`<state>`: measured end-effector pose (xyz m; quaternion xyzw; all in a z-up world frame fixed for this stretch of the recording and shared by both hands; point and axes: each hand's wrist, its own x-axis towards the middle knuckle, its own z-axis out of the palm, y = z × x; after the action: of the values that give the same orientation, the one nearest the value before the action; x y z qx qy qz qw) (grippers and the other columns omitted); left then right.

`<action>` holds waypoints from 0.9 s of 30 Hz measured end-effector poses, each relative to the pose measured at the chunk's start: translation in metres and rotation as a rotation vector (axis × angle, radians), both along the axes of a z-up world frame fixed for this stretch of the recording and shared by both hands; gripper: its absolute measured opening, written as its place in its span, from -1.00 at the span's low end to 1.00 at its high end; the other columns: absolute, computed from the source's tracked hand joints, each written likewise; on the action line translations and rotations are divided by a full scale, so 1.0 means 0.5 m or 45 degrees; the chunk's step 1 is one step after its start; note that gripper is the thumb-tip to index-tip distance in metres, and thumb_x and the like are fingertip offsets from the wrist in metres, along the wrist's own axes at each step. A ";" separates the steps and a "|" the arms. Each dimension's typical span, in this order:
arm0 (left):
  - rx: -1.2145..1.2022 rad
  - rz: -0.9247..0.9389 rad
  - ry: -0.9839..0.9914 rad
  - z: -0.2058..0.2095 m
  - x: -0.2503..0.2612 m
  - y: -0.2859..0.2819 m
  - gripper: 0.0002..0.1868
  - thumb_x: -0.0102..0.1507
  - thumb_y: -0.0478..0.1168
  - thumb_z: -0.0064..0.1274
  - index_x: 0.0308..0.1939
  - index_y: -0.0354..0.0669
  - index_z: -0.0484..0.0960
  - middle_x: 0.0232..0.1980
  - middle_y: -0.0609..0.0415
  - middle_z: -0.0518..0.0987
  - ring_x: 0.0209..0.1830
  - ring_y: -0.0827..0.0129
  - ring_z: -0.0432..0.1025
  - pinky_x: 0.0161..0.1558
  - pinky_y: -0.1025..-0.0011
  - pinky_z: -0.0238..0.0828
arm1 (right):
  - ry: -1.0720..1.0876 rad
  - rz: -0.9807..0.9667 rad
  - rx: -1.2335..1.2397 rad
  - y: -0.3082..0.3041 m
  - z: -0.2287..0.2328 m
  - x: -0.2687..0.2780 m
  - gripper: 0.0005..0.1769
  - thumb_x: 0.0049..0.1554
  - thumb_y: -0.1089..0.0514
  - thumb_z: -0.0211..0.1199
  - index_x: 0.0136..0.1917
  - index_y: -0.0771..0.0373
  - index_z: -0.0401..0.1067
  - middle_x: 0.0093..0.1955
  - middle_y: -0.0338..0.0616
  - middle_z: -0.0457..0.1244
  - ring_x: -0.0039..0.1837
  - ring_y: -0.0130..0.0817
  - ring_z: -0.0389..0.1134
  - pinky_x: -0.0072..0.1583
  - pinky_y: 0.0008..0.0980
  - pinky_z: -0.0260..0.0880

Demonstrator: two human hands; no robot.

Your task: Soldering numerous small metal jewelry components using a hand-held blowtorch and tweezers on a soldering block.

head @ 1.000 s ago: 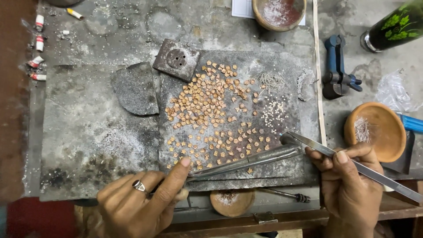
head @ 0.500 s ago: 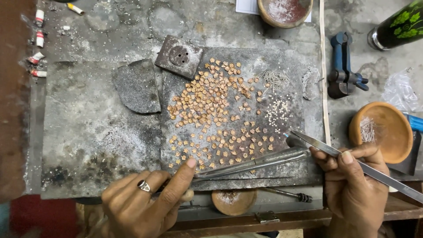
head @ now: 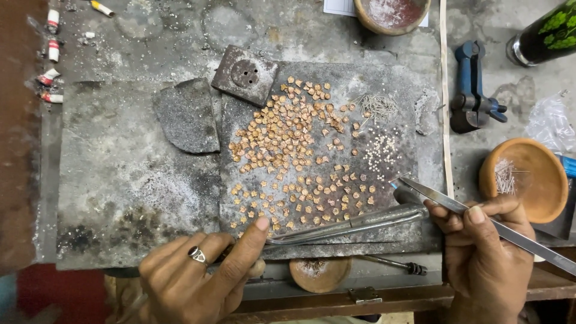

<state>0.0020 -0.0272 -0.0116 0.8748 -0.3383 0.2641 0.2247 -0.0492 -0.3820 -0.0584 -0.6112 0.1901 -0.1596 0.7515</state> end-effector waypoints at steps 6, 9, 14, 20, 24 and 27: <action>0.001 0.001 -0.008 0.001 -0.001 0.000 -0.69 0.42 -0.05 -0.08 0.11 -0.04 0.66 -0.44 0.21 0.43 -0.64 0.55 0.22 -0.59 0.49 0.19 | -0.005 0.007 0.001 0.001 0.001 0.002 -0.83 0.32 0.22 0.19 -0.08 0.12 0.25 -0.34 -0.19 0.19 -0.18 -0.34 0.40 0.35 0.02 0.62; -0.009 0.006 0.003 0.001 -0.002 -0.001 -0.70 0.42 -0.06 -0.07 0.12 -0.03 0.66 -0.44 0.21 0.43 -0.64 0.55 0.22 -0.59 0.49 0.20 | 0.002 0.007 -0.007 0.001 0.003 0.001 -0.84 0.33 0.23 0.18 -0.08 0.13 0.25 -0.35 -0.18 0.20 -0.17 -0.34 0.41 0.35 0.00 0.62; 0.015 0.001 0.016 0.006 -0.002 -0.001 -0.68 0.43 -0.04 -0.09 0.12 -0.05 0.66 -0.43 0.20 0.43 -0.63 0.54 0.26 -0.59 0.48 0.20 | 0.002 0.010 0.015 -0.005 -0.002 -0.003 -0.85 0.33 0.24 0.18 -0.05 0.12 0.24 -0.35 -0.18 0.18 -0.15 -0.26 0.42 0.29 -0.17 0.60; 0.009 -0.008 0.007 0.010 0.002 0.000 -0.69 0.42 -0.04 -0.04 0.09 -0.07 0.67 -0.45 0.19 0.43 -0.65 0.51 0.26 -0.59 0.47 0.17 | -0.036 0.048 0.010 -0.002 -0.001 -0.001 -0.86 0.34 0.23 0.19 -0.05 0.12 0.27 -0.32 -0.20 0.22 -0.16 -0.36 0.41 0.34 -0.04 0.62; 0.011 0.006 0.025 0.017 0.000 0.007 -0.69 0.42 -0.04 -0.05 0.12 -0.05 0.66 -0.43 0.21 0.46 -0.61 0.53 0.31 -0.55 0.46 0.25 | -0.063 0.038 0.004 0.002 0.000 -0.003 -0.87 0.33 0.23 0.20 -0.04 0.13 0.27 -0.26 -0.18 0.26 -0.15 -0.36 0.40 0.35 0.01 0.62; -0.023 0.035 0.073 0.024 -0.006 0.023 -0.70 0.40 -0.09 -0.04 0.10 -0.10 0.65 -0.42 0.19 0.49 -0.58 0.51 0.35 -0.51 0.46 0.30 | -0.115 -0.027 -0.062 0.019 -0.004 -0.021 -0.84 0.33 0.17 0.24 0.02 0.10 0.25 -0.23 -0.18 0.27 -0.14 -0.41 0.39 0.33 0.00 0.64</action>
<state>-0.0010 -0.0158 0.0003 0.8845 -0.3173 0.2451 0.2387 -0.0599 -0.3724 -0.0603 -0.6195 0.1586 -0.1994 0.7425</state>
